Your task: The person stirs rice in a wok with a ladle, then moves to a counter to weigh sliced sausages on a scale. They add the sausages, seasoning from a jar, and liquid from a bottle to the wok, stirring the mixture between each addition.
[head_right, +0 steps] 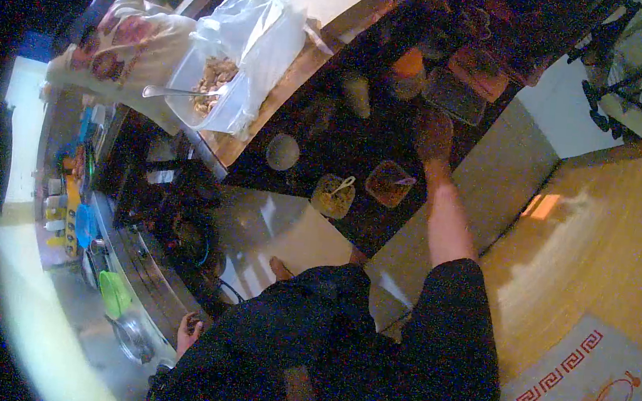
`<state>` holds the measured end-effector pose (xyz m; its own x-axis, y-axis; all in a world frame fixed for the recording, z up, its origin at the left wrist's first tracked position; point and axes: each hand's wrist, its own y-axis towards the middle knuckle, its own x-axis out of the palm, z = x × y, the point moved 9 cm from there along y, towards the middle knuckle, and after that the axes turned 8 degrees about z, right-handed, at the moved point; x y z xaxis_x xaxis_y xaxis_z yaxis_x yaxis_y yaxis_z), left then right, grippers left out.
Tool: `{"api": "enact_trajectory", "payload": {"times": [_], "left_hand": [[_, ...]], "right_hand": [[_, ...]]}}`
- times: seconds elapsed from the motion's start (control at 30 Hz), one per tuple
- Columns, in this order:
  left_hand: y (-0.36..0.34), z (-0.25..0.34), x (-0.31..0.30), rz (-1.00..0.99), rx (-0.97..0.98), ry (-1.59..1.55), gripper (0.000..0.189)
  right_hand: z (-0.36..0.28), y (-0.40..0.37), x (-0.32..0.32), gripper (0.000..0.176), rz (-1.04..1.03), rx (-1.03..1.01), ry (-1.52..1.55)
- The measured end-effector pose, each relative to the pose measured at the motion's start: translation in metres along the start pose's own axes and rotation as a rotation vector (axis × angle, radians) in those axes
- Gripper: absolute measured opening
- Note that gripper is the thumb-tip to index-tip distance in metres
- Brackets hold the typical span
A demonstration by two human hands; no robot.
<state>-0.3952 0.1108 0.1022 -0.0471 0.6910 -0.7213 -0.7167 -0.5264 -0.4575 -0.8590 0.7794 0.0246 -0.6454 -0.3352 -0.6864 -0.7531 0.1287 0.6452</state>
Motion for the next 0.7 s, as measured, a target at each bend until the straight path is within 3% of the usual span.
{"api": "enact_trajectory", "payload": {"times": [0.03,0.1,0.2,0.27,0.33,0.5,0.7], "left_hand": [[-0.001,0.012,-0.001,0.001,0.001,-0.002,0.042],[-0.007,0.037,-0.001,0.039,-0.099,-0.012,0.042],[0.017,-0.037,-0.004,0.001,-0.112,-0.061,0.042],[0.015,-0.038,-0.004,0.009,-0.069,-0.060,0.041],[0.008,-0.030,-0.005,0.019,-0.030,-0.061,0.041],[-0.014,-0.024,-0.004,0.012,-0.076,-0.031,0.038],[-0.016,-0.091,-0.016,0.044,-0.009,0.055,0.034]], "right_hand": [[0.005,-0.001,0.012,0.026,-0.115,0.028,0.037],[0.003,0.000,0.014,0.025,-0.127,-0.018,0.028],[0.009,0.000,0.025,0.027,-0.172,-0.065,0.029],[0.006,0.003,0.024,0.029,-0.203,-0.073,0.040],[-0.001,0.010,0.015,0.033,-0.398,0.041,-0.047],[0.003,0.006,0.015,0.034,-0.365,0.079,0.001],[0.033,-0.005,0.041,0.032,-0.408,0.174,-0.109]]}}
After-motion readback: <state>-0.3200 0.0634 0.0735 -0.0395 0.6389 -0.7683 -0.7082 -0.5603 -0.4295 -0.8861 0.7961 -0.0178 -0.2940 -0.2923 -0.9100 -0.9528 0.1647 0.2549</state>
